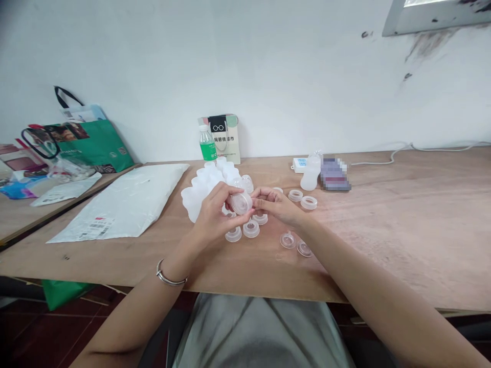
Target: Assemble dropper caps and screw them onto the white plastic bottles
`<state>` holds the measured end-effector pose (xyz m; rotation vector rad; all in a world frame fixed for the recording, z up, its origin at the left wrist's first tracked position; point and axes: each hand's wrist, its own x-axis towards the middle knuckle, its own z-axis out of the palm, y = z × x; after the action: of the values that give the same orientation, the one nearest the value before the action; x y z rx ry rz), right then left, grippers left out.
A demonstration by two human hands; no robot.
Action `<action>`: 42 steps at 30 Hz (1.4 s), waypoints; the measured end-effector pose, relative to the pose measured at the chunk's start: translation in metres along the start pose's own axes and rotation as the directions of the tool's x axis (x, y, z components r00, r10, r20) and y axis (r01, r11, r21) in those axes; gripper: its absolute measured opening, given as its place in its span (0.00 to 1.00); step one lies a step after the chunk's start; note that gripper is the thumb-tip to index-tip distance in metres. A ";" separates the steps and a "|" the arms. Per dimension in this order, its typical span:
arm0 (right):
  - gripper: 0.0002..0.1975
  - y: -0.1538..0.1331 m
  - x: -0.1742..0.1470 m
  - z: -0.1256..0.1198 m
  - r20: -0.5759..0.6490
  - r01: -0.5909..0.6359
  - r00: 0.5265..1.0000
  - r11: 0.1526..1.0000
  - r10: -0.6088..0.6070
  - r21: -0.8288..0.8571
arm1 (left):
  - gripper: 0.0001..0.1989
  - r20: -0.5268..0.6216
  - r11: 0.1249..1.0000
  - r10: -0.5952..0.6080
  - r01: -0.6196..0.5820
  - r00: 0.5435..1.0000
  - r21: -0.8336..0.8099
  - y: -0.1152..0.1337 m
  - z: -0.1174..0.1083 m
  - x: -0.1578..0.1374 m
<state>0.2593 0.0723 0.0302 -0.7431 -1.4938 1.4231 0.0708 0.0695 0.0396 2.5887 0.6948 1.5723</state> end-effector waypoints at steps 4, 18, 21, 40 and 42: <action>0.13 0.000 0.001 -0.002 -0.023 -0.103 0.994 0.993 0.104 0.049 | 0.17 0.057 0.998 0.055 -0.054 0.997 -0.024 0.001 0.001 -0.001; 0.13 0.000 0.002 0.001 -0.038 -0.129 0.990 0.981 0.136 0.145 | 0.16 0.037 1.000 -0.001 0.002 0.999 -0.024 0.002 0.002 -0.001; 0.12 -0.001 0.001 0.001 -0.048 -0.085 0.995 0.991 0.090 0.105 | 0.15 -0.018 0.999 -0.054 0.054 0.998 0.002 0.002 0.002 0.001; 0.13 -0.042 -0.015 -0.040 -0.277 -0.115 0.961 0.881 -0.019 -0.458 | 0.31 0.009 1.000 0.002 -0.001 1.000 -0.022 0.002 -0.006 0.004; 0.12 -0.050 -0.020 -0.055 -0.371 -0.269 0.929 0.709 0.012 -0.651 | 0.26 -0.052 1.000 0.002 -0.002 0.999 -0.002 0.002 -0.007 0.004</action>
<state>0.3255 0.0700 0.0699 -1.5212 -1.7098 0.7254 0.0672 0.0681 0.0463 2.5559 0.6940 1.6457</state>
